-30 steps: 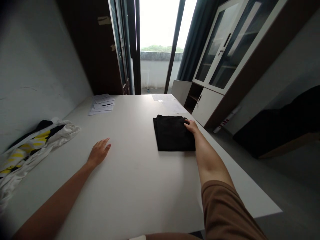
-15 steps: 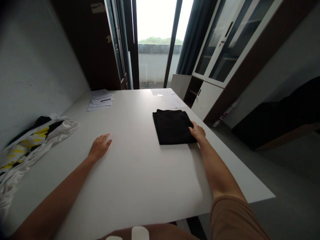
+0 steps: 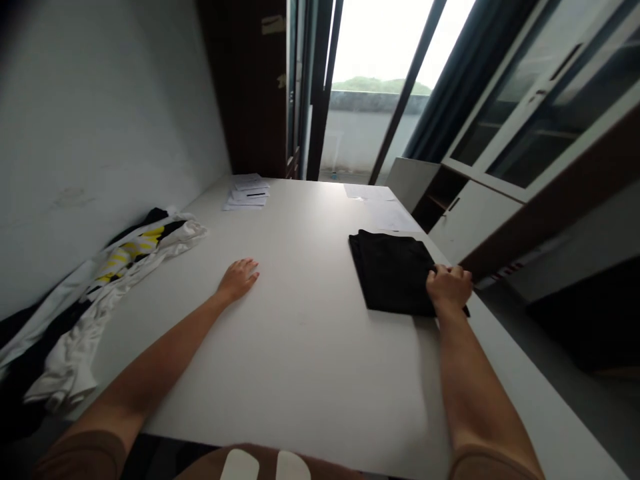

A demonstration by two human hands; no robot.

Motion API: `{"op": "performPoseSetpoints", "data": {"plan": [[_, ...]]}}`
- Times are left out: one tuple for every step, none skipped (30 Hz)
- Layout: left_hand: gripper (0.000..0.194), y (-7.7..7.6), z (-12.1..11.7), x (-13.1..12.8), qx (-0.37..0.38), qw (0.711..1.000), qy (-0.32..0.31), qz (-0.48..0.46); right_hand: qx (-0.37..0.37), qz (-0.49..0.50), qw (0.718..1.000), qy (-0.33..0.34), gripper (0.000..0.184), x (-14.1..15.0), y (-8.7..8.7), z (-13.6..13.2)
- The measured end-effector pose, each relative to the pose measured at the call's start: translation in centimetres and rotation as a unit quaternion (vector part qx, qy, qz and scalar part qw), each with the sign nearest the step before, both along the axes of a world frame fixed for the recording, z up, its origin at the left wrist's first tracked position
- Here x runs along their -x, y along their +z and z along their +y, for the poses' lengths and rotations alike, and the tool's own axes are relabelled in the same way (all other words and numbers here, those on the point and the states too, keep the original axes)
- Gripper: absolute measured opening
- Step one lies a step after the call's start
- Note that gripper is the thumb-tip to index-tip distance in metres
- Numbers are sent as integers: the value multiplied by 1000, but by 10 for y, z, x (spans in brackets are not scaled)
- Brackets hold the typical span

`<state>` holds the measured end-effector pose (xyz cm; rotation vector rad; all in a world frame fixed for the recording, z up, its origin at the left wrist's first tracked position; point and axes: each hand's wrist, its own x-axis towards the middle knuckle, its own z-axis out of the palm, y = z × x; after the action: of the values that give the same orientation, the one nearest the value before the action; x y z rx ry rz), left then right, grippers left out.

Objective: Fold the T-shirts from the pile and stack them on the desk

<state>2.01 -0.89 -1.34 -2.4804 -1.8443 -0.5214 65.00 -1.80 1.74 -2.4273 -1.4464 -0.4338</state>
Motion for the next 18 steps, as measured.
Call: {"op": "performPoseSetpoints", "data": {"plan": [[44,0,0,1,4,1000,1,-1,-22,-4,999,43,46,9,2,5],[44,0,1,1,6,1000,2,-3,-31,3,996,89,48,20,4,10],[44,-1,1,2,8,1000,3,-4,-25,19,990,137,50,33,5,14],[44,-2,1,3,9,1000,4,-6,-10,39,983,178,51,48,6,17],[44,-3,1,4,10,1000,4,-8,8,55,976,210,52,63,5,19],[44,-4,2,4,11,1000,3,-11,27,67,970,232,53,79,3,20],[43,-4,2,4,12,1000,3,-13,42,68,967,242,55,94,0,20],[43,-5,2,4,14,1000,2,-16,61,64,966,242,59,108,-5,19],[44,-5,2,4,17,1000,2,-18,84,61,967,231,63,120,-10,18],[44,-4,1,4,18,1000,1,-20,108,61,969,213,67,131,-15,17],[44,-4,1,4,19,1000,1,-20,130,64,971,192,69,139,-20,16],[44,-3,1,4,19,1000,0,-19,148,71,971,171,68,146,-25,15],[44,-2,1,5,19,1000,0,-17,157,77,972,154,66,151,-28,15],[44,-2,1,5,19,1000,-1,-15,160,83,973,141,64,155,-30,15],[44,-1,1,5,19,1000,-2,-13,159,87,974,133,63,158,-31,15],[44,-1,1,5,18,1000,-2,-13,157,91,975,129,62,160,-32,16],[44,-2,1,5,18,1000,-2,-13,157,95,975,125,62,163,-32,17],[44,-2,1,5,18,1000,-3,-15,157,100,975,122,64,165,-32,17]]}}
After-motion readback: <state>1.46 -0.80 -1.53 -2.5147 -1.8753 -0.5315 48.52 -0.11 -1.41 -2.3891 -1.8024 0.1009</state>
